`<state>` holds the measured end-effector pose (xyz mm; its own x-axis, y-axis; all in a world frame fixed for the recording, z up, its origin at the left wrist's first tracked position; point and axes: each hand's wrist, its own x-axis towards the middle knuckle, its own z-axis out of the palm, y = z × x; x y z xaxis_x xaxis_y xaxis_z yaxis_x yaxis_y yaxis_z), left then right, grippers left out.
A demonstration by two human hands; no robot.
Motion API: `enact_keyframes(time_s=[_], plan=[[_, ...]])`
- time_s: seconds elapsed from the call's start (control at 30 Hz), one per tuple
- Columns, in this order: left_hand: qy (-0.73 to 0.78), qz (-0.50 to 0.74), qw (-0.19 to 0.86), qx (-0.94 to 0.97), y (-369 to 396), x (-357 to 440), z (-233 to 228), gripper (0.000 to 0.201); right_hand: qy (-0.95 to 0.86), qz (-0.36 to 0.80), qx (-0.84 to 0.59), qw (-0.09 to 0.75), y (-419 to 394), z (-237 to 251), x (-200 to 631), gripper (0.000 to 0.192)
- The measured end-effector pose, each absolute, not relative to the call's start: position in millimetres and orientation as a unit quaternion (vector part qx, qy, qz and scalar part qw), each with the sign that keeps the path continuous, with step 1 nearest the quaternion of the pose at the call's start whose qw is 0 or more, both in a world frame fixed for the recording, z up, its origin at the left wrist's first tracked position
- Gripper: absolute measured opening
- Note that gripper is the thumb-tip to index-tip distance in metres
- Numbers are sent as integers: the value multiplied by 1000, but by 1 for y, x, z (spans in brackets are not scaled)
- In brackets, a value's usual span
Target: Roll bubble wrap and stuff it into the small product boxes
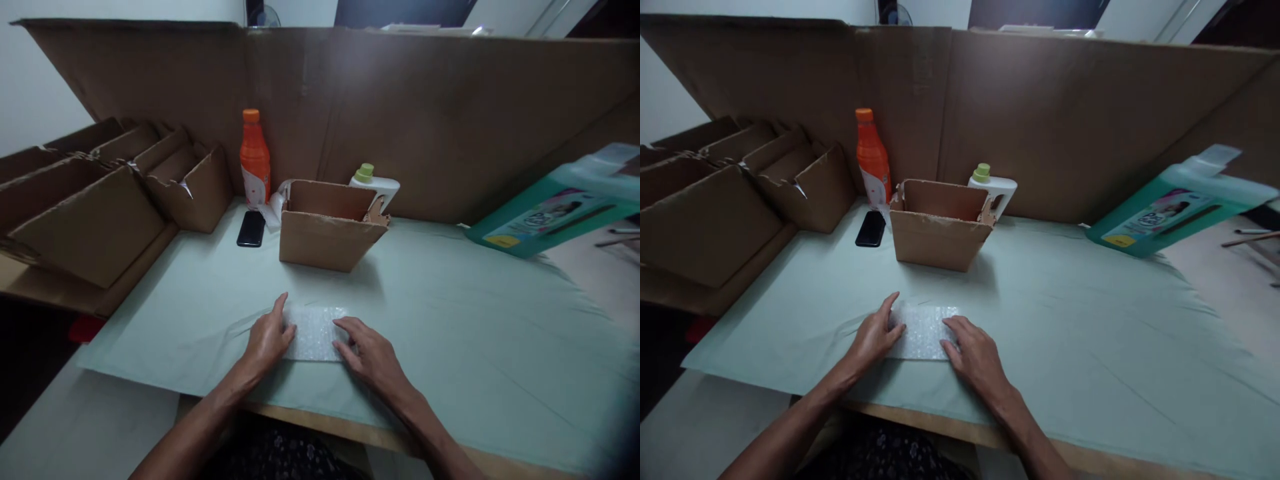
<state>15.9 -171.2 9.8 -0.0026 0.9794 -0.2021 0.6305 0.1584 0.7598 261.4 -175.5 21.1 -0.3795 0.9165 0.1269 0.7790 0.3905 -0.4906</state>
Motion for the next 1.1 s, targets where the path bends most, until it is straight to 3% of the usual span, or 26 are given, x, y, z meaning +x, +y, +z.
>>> enact_keyframes(time_s=[0.1, 0.17, 0.27, 0.4, 0.47, 0.57, 0.77, 0.9, 1.1], plan=[[684, 180, 212, 674, -176, 8, 11, 68, -832, 132, -512, 166, -176, 6, 260, 32], [664, 212, 121, 707, -181, 5, 12, 58, -837, 128, -502, 173, -176, 3, 260, 31], [593, 229, 59, 769, -188, 8, 11, 42, -835, 137, -499, 188, -175, 1, 261, 32], [543, 149, 130, 816, -188, 10, 9, 31, -825, 186, -494, 201, -171, 4, 266, 29], [531, 195, 181, 804, -181, 4, 11, 31, -805, 226, -496, 236, -162, 12, 276, 25], [540, 336, 211, 743, -152, -8, 23, 43, -748, 218, -552, 298, -134, 29, 297, 30], [552, 491, 312, 598, -49, 1, 42, 80, -643, 251, -628, 361, -38, 39, 302, 67], [530, 503, 355, 583, -25, 20, 37, 76, -640, 281, -622, 352, -18, 31, 286, 52], [535, 512, 384, 552, -73, 21, 23, 59, -623, 275, -650, 337, -59, 27, 282, 43]])
